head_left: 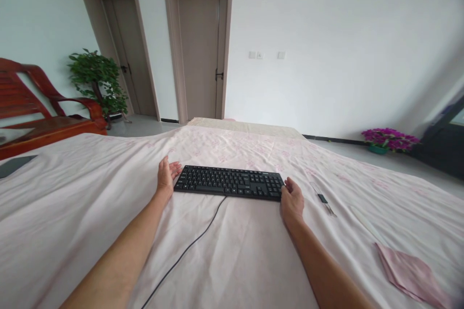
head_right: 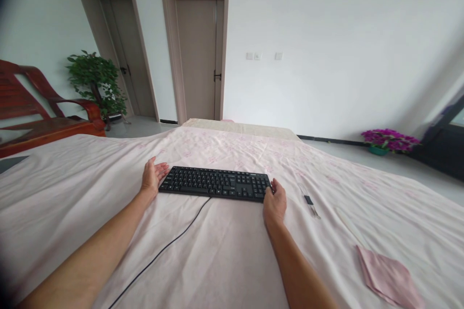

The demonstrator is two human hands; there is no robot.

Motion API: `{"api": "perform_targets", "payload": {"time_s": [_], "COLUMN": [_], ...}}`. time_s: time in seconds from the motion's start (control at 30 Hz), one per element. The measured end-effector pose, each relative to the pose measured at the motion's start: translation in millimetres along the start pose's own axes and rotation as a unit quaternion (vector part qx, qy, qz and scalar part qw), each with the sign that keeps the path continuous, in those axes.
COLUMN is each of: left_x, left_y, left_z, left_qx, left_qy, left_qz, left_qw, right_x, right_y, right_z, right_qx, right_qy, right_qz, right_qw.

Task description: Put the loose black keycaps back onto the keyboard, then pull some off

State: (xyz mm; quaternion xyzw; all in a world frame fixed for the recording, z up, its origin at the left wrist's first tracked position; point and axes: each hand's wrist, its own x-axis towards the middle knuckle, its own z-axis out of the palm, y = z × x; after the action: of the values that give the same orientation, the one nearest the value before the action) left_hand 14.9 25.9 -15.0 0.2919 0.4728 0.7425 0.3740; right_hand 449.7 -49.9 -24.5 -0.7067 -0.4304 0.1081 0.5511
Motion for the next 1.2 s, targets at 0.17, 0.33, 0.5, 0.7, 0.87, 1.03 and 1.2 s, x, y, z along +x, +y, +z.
{"api": "perform_targets", "payload": {"time_s": [0.17,0.33,0.5,0.7,0.87,1.03,1.2], "left_x": [1,1,0,0,0,-2,-2], "left_y": [0,-1,-1,0,3,6,6], "left_z": [-0.3,-1.8,-2.4,-2.3,0.9,3.2,3.1], "left_qx": [0.0,0.002,0.0,-0.004,-0.006,-0.01,-0.01], "left_qy": [0.003,-0.004,-0.007,-0.006,0.012,0.013,0.006], "left_qz": [-0.002,0.004,0.004,0.001,-0.016,-0.02,-0.018], "left_qw": [1.0,1.0,1.0,1.0,1.0,1.0,1.0], "right_x": [-1,0,-2,-5,-4,-6,-9], "right_y": [0,2,0,-4,0,-2,-8], "right_z": [1,2,3,0,2,0,-3], "right_qx": [0.007,0.017,0.039,0.047,0.043,0.036,0.05], "right_qy": [0.001,0.0,0.006,-0.007,-0.012,-0.017,-0.023], "right_qz": [-0.006,-0.003,0.009,0.016,0.004,0.005,0.022], "right_qw": [1.0,1.0,0.999,0.999,0.999,0.999,0.998]}}
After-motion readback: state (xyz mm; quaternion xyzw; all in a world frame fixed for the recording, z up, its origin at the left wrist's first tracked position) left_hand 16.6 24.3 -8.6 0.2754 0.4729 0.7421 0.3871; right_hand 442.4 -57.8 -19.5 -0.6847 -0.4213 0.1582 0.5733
